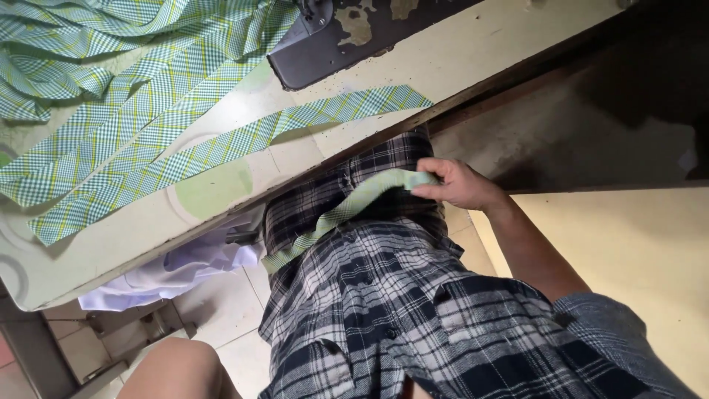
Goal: Cutting strips of green checkered fabric using scissors on a workbench
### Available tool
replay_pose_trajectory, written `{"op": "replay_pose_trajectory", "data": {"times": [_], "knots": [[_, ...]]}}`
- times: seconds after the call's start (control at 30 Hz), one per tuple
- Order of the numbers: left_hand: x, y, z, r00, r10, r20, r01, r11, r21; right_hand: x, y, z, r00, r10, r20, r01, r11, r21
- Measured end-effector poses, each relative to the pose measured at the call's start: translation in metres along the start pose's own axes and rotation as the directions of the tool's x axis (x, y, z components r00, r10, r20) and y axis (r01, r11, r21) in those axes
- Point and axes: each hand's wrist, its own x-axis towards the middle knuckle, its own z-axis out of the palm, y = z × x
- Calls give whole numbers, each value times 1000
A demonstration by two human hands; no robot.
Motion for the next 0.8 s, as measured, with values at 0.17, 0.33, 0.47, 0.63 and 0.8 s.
{"op": "replay_pose_trajectory", "data": {"times": [0.17, 0.33, 0.47, 0.63, 0.8], "knots": [[42, 135, 135, 994, 104, -42, -107, 991, -86, 7, -118, 17, 946, -246, 210, 273, 956, -109], [102, 179, 229, 975, 203, -86, -214, 964, -159, 12, -187, 34, 813, -414, 408, 503, 854, -135], [146, 159, 270, 991, -7, 134, 44, 960, -277, 12, -207, 40, 659, -501, 562, 710, 660, -245], [146, 121, 275, 979, -166, 120, 205, 817, -539, 7, -197, 4, 801, -333, 498, 502, 827, -254], [142, 107, 257, 981, -190, 29, 183, 877, -444, 2, -160, -49, 905, -233, 357, 347, 889, -300]]}}
